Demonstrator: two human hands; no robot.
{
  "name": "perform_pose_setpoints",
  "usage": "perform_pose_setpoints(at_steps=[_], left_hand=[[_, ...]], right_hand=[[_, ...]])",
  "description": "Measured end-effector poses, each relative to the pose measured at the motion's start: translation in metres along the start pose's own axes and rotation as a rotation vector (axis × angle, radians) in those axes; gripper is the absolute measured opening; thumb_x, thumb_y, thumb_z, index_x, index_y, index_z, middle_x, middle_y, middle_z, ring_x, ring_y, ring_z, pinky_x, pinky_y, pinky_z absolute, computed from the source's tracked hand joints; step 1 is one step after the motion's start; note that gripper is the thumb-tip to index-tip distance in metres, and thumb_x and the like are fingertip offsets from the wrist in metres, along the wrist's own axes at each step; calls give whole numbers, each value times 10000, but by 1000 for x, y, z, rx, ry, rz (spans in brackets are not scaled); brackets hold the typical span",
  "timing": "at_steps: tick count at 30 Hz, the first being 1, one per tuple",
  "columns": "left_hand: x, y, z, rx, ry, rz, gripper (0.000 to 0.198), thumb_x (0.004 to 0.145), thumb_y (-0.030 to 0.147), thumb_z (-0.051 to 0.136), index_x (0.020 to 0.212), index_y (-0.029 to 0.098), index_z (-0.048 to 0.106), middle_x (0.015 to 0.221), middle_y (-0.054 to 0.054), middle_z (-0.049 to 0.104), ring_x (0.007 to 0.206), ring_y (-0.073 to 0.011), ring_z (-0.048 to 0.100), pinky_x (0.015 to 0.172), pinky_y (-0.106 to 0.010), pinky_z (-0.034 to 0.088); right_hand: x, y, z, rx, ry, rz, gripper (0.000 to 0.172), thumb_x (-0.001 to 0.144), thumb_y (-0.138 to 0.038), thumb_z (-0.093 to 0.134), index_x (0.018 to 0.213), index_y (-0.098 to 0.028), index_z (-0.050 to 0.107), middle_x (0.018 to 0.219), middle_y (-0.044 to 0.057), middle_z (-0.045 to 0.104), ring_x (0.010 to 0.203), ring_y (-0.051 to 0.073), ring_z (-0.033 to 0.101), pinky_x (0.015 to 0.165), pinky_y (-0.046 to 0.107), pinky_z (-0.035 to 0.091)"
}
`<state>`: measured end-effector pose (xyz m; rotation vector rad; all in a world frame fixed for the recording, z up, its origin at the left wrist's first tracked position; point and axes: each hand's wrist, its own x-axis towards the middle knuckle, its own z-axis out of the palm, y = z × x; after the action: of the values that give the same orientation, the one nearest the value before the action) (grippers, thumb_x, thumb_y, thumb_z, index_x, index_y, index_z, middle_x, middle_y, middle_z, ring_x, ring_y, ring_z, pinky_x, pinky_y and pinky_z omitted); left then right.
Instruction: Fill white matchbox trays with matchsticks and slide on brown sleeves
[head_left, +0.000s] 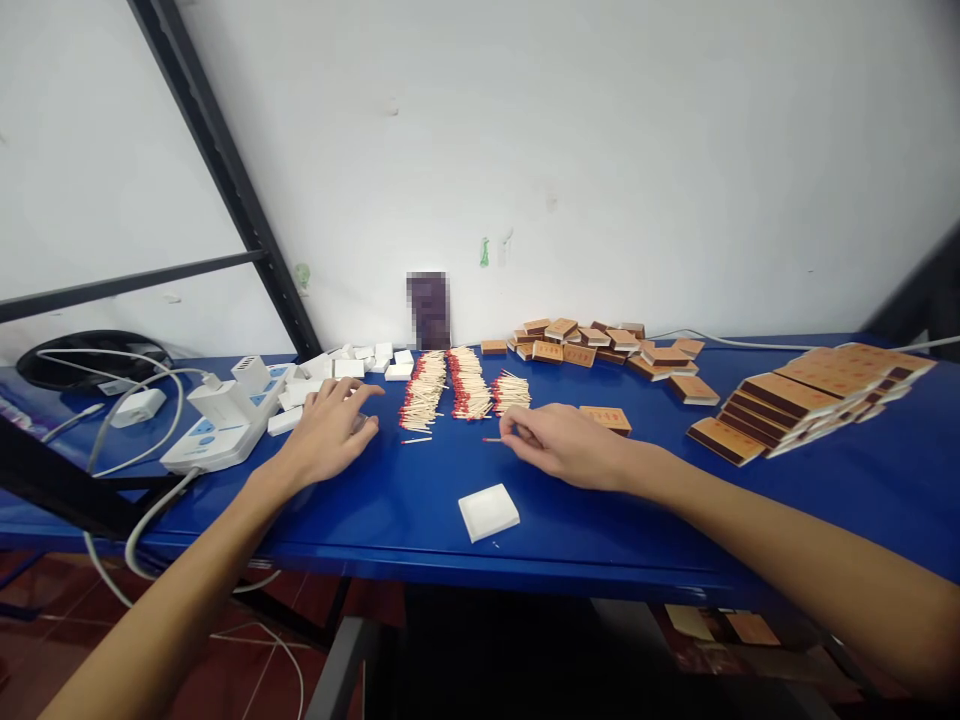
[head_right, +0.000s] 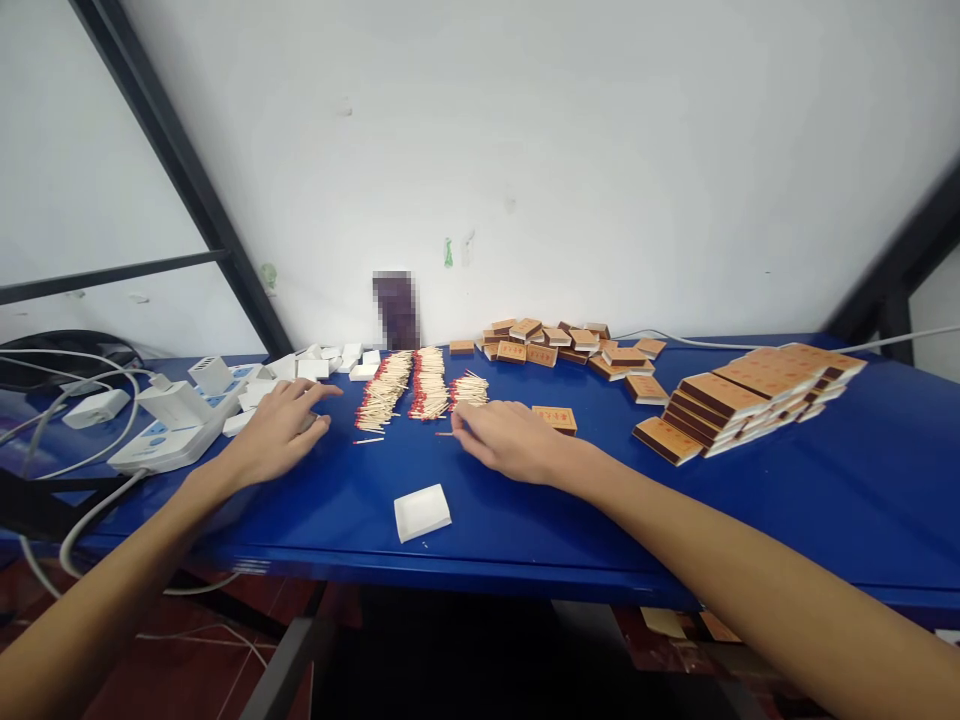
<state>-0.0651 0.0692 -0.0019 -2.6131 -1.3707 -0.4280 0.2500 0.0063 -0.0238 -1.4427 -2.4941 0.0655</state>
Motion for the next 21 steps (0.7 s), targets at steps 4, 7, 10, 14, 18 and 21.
perform_pose_setpoints(at_steps=[4,7,10,14,18,21], left_hand=[[-4,-8,7,33,131,71,332,928,380,451,1182,229,603,1227,-106,551,1133,-318,491,936,-505,373],[-4,4,10,-59,173,177,264,931,361,480,1061,211,654,1018,-70,594,919,-221,569,849,-393,417],[0,12,12,-91,65,262,228,921,332,502,953,192,680,833,-40,599,732,-164,556,684,-291,409],[5,15,13,-17,-138,221,186,913,297,500,902,201,660,768,-22,622,652,-152,546,599,-271,345],[8,21,11,-63,-222,241,179,928,255,448,875,185,604,839,-37,646,715,-169,565,625,-286,350],[5,35,3,-172,-251,278,199,950,279,422,876,183,580,812,-24,620,699,-159,534,647,-293,360]], right_hand=[[-9,-30,-6,306,5,-169,94,935,-251,480,875,-203,535,606,-57,485,521,100,420,544,240,291],[-15,-41,-5,383,-29,-234,79,909,-240,511,856,-199,554,579,-74,442,509,87,411,547,232,301],[-17,-40,-2,328,-61,-249,112,914,-294,529,878,-197,572,568,-77,430,509,95,402,560,246,306],[-18,-35,-3,288,-19,-248,212,872,-335,597,1022,-188,572,755,-20,546,647,130,496,641,271,380],[-16,-34,-1,321,-54,-299,396,798,-374,695,1122,-201,545,1050,53,594,929,196,546,822,322,429],[-12,-35,6,316,-85,-237,340,821,-367,674,1096,-215,544,1008,40,604,901,198,546,802,331,435]])
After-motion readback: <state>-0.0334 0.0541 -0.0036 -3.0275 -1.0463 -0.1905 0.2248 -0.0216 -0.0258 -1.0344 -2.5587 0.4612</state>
